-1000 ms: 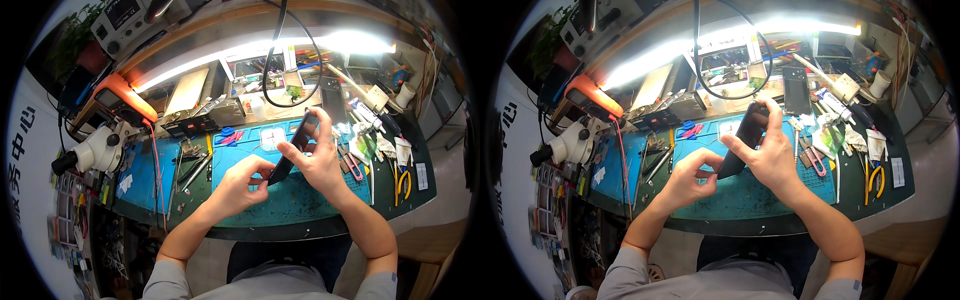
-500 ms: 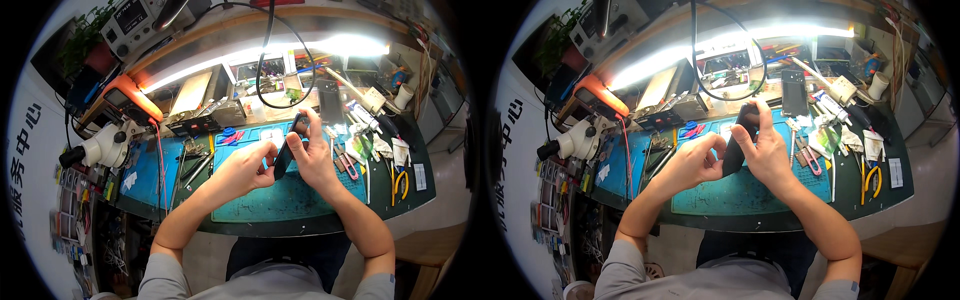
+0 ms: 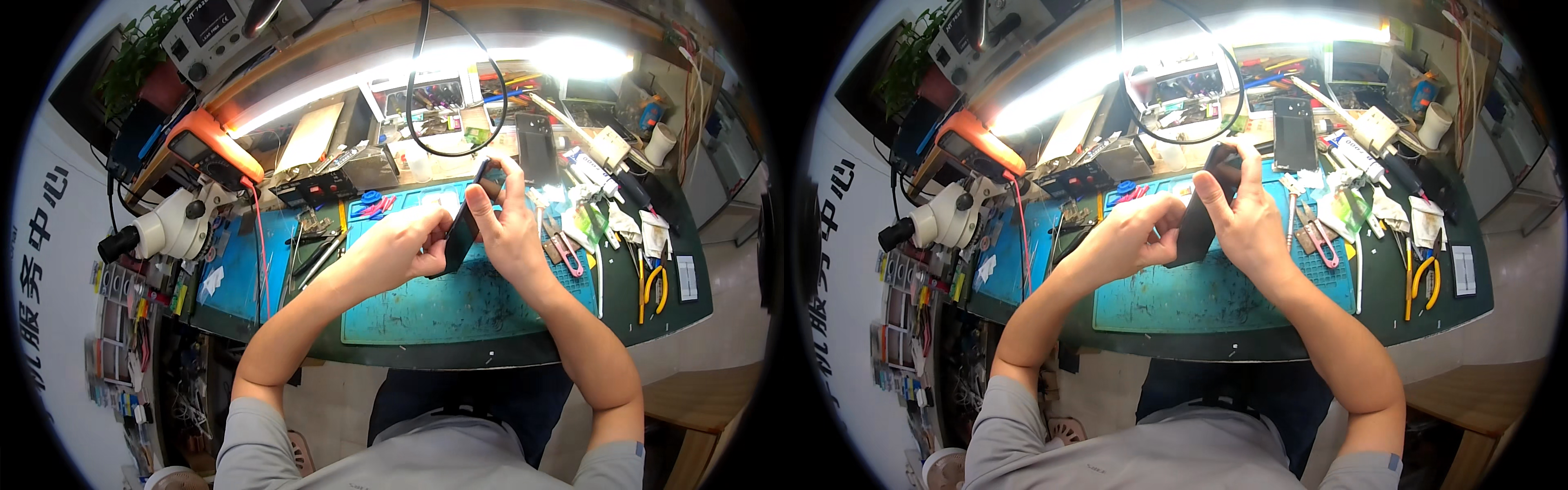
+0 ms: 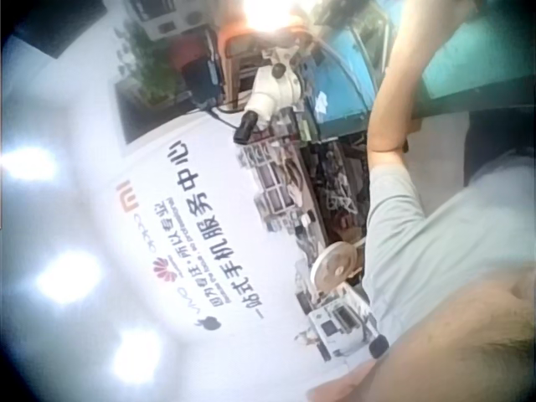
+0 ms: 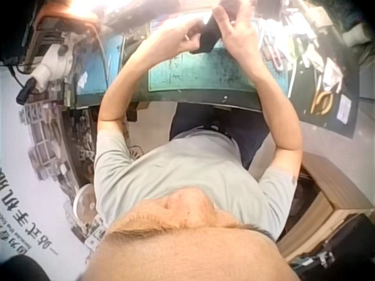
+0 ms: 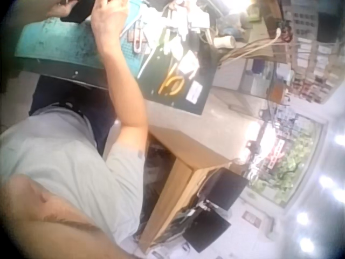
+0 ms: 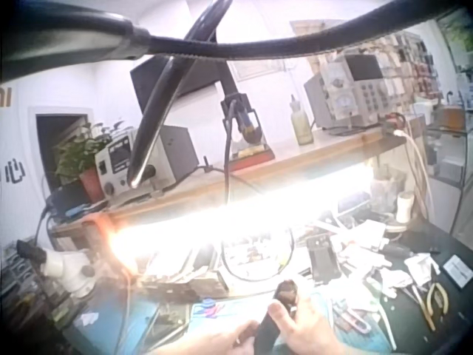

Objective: The person disassembles a smartphone, removes the battery, and manipulates small internal components and connectors on the workbench. They handle the phone casing and internal parts with their hands, occasionally using a small tool to adjust components.

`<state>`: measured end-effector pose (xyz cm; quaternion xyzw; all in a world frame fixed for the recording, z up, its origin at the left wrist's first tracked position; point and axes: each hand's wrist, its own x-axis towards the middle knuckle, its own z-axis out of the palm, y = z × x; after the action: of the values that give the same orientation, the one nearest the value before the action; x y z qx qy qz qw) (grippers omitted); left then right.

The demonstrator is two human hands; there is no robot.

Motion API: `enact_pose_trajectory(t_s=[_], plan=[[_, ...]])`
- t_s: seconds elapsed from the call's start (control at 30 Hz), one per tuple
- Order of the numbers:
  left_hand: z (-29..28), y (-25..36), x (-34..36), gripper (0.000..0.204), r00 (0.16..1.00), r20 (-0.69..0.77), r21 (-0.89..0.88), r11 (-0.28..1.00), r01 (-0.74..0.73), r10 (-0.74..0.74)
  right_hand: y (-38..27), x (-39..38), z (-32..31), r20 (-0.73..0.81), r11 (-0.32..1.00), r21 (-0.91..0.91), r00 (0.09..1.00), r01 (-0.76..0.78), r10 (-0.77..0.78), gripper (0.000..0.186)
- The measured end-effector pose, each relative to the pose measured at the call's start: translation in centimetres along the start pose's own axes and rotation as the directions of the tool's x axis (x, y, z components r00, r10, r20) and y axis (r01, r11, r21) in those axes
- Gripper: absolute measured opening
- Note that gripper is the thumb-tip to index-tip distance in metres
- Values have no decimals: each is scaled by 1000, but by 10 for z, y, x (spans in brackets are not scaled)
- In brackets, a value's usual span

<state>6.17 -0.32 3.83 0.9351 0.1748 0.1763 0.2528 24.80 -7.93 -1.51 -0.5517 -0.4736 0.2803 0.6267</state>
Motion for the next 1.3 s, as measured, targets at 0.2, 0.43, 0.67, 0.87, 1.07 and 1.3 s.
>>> enact_pose_trajectory(t_s=[0.2,0.43,0.67,0.87,1.07,1.3], plan=[[-4,13,0,16,994,-11,-55,992,111,-112,0,-3,3,-8,996,-34,997,82,-82,69],[-2,6,9,12,998,-54,134,991,-7,15,-2,-3,1,18,998,-20,998,59,-59,70],[11,3,10,18,986,-139,315,948,-40,88,3,-2,3,26,998,3,998,63,-63,68],[4,19,-5,21,981,-181,70,996,-63,75,-13,6,-9,287,832,435,928,-346,236,70],[25,53,-36,55,918,-285,120,960,-252,276,-13,6,-5,489,556,690,865,-464,116,78],[45,53,-44,59,871,-342,293,921,-258,353,-3,6,-7,481,480,759,876,-441,45,82]])
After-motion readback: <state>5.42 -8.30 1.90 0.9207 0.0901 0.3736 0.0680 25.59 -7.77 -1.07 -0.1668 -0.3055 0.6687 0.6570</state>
